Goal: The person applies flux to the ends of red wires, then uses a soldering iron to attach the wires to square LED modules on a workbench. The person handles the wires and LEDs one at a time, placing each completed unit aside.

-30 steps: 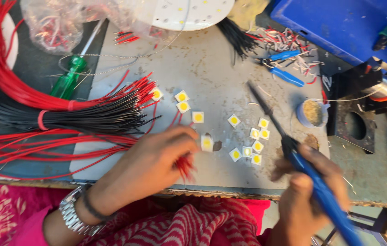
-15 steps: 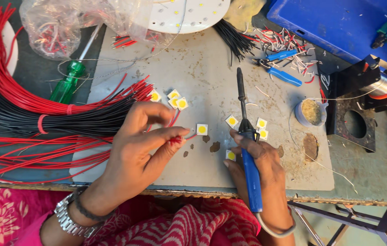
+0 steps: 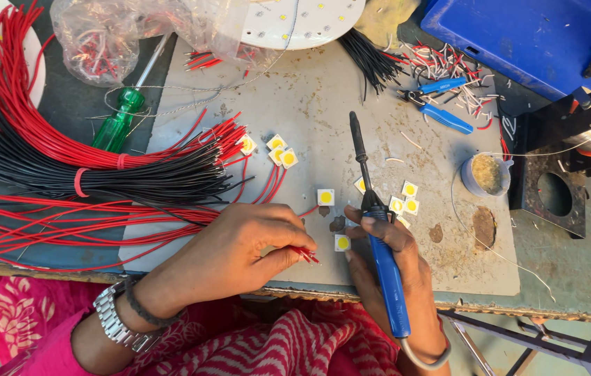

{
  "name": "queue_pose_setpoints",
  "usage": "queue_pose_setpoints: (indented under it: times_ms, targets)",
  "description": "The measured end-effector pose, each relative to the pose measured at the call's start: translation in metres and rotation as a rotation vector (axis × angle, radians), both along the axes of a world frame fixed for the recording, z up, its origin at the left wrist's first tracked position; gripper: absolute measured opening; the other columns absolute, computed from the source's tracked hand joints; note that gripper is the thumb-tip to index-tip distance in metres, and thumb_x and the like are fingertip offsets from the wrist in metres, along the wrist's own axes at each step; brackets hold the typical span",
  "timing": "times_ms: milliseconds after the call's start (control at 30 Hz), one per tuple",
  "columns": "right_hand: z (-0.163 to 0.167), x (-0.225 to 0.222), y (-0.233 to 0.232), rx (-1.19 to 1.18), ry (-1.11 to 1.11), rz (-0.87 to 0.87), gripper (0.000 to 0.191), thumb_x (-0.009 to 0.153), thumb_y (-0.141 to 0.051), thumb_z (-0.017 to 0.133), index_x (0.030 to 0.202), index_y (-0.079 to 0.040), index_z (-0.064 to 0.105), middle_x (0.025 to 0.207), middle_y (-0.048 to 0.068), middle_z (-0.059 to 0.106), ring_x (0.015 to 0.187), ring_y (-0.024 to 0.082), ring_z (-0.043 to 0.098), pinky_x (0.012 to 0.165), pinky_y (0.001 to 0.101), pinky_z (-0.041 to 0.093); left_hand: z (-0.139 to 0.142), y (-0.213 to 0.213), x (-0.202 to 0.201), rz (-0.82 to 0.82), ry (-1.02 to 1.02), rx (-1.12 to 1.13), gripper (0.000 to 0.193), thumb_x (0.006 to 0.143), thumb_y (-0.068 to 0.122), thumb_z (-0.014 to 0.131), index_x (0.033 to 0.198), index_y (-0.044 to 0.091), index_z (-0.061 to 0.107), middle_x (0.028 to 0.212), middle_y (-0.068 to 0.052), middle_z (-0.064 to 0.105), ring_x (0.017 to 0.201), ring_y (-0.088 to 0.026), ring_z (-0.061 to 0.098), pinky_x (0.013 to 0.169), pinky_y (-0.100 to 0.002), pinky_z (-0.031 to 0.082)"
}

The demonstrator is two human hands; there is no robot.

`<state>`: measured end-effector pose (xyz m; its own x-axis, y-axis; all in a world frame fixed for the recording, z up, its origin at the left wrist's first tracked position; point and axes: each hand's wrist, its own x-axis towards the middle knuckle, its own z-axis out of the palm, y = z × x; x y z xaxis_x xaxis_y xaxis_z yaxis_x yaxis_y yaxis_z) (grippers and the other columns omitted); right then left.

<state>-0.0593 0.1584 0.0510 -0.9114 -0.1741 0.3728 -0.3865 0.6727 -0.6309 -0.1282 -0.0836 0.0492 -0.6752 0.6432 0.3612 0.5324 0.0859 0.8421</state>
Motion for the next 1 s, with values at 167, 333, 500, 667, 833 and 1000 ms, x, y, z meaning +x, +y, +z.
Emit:
queue_pose_setpoints:
  times_ms: [167, 333, 500, 667, 833, 1000]
  targets:
    - [-0.005, -0.003, -0.012, -0.013, 0.028, 0.018, 0.056, 0.087, 0.002, 0.075, 0.13, -0.011, 0.042, 0.131, 0.015, 0.071, 0.107, 0.024, 0.077, 0.086, 0.0343, 0.062, 0.003, 0.001, 0.002, 0.043, -0.064, -0.103, 0.017, 0.088, 0.011, 0.069, 0.102, 0.005, 0.076, 0.086, -0.01, 0.071, 0.074, -0.027, 0.071, 0.064, -0.037, 0.053]
    - [-0.008, -0.004, -0.018, -0.013, 0.071, 0.015, 0.058, 0.087, 0.0, 0.078, 0.131, -0.011, 0.043, 0.13, 0.016, 0.071, 0.107, 0.026, 0.078, 0.088, 0.0359, 0.062, 0.003, 0.004, 0.003, 0.089, 0.031, -0.084, 0.017, 0.079, 0.012, 0.072, 0.094, 0.004, 0.07, 0.082, -0.008, 0.068, 0.07, -0.029, 0.069, 0.061, -0.038, 0.053]
    - [-0.011, -0.004, -0.018, -0.018, 0.096, 0.021, 0.06, 0.086, 0.0, 0.079, 0.132, -0.011, 0.041, 0.132, 0.016, 0.071, 0.107, 0.027, 0.078, 0.088, 0.036, 0.062, 0.001, 0.004, 0.006, 0.103, 0.045, -0.199, 0.018, 0.074, 0.011, 0.073, 0.088, 0.003, 0.065, 0.083, -0.012, 0.064, 0.072, -0.034, 0.066, 0.059, -0.042, 0.05]
    - [-0.016, -0.002, -0.016, -0.041, 0.094, 0.032, 0.061, 0.086, 0.0, 0.079, 0.132, -0.01, 0.042, 0.131, 0.017, 0.071, 0.108, 0.027, 0.078, 0.087, 0.0358, 0.062, -0.001, 0.003, 0.005, 0.048, 0.13, -0.1, 0.018, 0.077, 0.01, 0.072, 0.089, 0.002, 0.063, 0.099, -0.011, 0.066, 0.077, -0.035, 0.066, 0.064, -0.042, 0.052]
    - [-0.016, 0.0, -0.018, -0.063, 0.096, 0.047, 0.06, 0.086, 0.001, 0.08, 0.132, -0.01, 0.043, 0.132, 0.017, 0.07, 0.108, 0.027, 0.078, 0.089, 0.036, 0.062, -0.002, 0.003, 0.004, 0.027, 0.246, -0.148, 0.019, 0.079, 0.011, 0.074, 0.089, 0.003, 0.061, 0.096, -0.008, 0.068, 0.079, -0.035, 0.066, 0.064, -0.045, 0.051]
    - [-0.007, -0.002, -0.024, -0.075, 0.114, 0.067, 0.058, 0.087, 0.001, 0.079, 0.132, -0.008, 0.044, 0.132, 0.018, 0.07, 0.112, 0.028, 0.076, 0.094, 0.0367, 0.061, -0.001, 0.006, 0.006, 0.056, 0.315, -0.29, 0.019, 0.077, 0.011, 0.073, 0.091, 0.003, 0.063, 0.09, -0.009, 0.067, 0.075, -0.036, 0.065, 0.059, -0.049, 0.048]
